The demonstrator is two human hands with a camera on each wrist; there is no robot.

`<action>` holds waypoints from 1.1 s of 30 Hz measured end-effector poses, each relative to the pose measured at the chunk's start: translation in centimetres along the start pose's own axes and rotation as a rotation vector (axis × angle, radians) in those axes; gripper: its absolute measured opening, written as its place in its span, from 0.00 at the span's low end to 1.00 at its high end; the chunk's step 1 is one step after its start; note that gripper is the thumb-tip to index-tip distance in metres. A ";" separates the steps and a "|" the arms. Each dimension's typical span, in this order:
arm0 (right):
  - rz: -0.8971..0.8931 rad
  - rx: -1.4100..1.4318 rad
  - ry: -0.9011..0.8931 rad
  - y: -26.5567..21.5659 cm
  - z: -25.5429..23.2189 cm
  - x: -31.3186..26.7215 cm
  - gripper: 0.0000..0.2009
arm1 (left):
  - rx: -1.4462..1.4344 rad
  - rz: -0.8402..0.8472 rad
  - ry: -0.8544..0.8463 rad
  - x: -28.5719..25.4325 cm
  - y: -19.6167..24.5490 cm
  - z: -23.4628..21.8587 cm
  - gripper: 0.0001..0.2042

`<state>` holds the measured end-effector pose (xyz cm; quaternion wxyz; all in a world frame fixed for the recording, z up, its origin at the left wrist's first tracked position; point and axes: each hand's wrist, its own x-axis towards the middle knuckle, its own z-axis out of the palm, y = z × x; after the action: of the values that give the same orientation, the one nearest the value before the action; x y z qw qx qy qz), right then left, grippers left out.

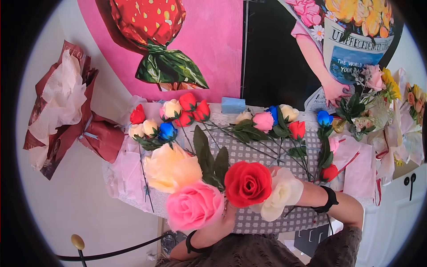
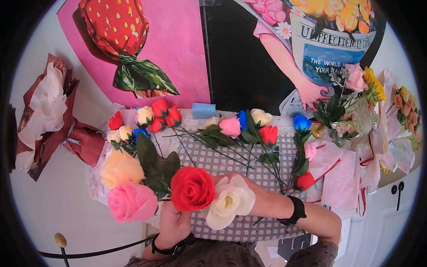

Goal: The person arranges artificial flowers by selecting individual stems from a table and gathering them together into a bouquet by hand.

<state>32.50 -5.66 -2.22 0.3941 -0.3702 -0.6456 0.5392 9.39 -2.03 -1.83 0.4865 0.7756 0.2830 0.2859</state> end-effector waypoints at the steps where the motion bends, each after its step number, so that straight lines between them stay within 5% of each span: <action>1: 0.020 -0.040 -0.008 0.5 0.0 0.0 0.11 | 0.002 0.001 -0.002 0.1 0.3 -0.1 0.11; 5: 0.185 0.252 0.056 -2.0 0.4 0.5 0.11 | -0.007 0.034 0.004 0.4 0.4 -0.4 0.13; 7: -0.039 -0.066 0.098 -1.0 0.4 0.8 0.10 | -0.006 -0.021 0.008 0.5 0.2 -0.3 0.14; 9: -0.085 -0.211 0.125 -1.3 0.6 0.9 0.10 | -0.019 -0.013 0.152 0.5 0.4 -0.1 0.13; 13: -0.239 -0.448 0.287 -3.8 0.8 2.1 0.11 | 0.031 -0.073 0.159 0.4 -0.2 -0.5 0.10; 16: -0.033 -0.657 0.238 -3.3 0.3 2.1 0.12 | -0.030 -0.115 0.152 0.5 -1.2 -0.9 0.12; 18: -0.088 -0.849 0.269 -3.3 -0.6 1.8 0.17 | 0.029 0.111 0.123 0.8 -2.8 -1.0 0.13; 20: 0.178 -0.575 0.399 -3.8 -1.5 2.1 0.20 | -0.212 0.012 0.059 0.6 -2.7 -1.4 0.14; 22: 0.094 -0.855 0.420 -3.7 -2.2 2.2 0.23 | -0.456 -0.082 -0.020 0.4 -2.5 -1.6 0.14; 24: -0.179 -0.266 0.739 -2.0 -1.7 1.8 0.24 | -0.690 -0.129 -0.012 0.0 -2.4 -1.4 0.17; 25: -0.035 -0.997 0.505 -4.3 -1.6 1.0 0.23 | -0.540 -0.088 -0.035 0.1 -2.4 -1.7 0.18; 26: -0.033 -1.000 0.504 -5.8 -0.4 1.2 0.23 | -0.543 -0.087 -0.035 -0.5 -3.3 -1.7 0.18; 28: 0.206 -0.630 0.297 -7.1 2.8 2.1 0.18 | -1.166 -0.297 0.064 -3.1 -7.0 -1.1 0.15; 29: 0.051 -0.786 0.244 -5.6 3.3 1.7 0.18 | -1.472 -0.410 0.117 -3.7 -7.8 -1.0 0.14; 30: -0.107 -0.938 0.190 -3.5 3.9 1.3 0.18 | -1.469 -0.418 0.110 -3.3 -6.4 -0.9 0.14; 31: 0.142 -0.381 0.186 -2.4 4.9 0.9 0.17 | -1.502 -0.281 0.027 -2.2 -3.8 -0.9 0.14; 32: 0.143 -0.381 0.192 -1.4 5.4 0.6 0.17 | -1.530 -0.138 -0.055 -1.4 -2.3 -1.0 0.17; 33: 0.111 -0.082 0.231 -0.4 5.8 0.4 0.18 | -1.529 -0.137 -0.059 -1.0 -2.2 -1.2 0.17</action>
<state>27.03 -7.69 -2.39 0.4199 -0.4807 -0.5962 0.4870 7.53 -1.22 -3.61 0.9114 0.2115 0.0408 0.3505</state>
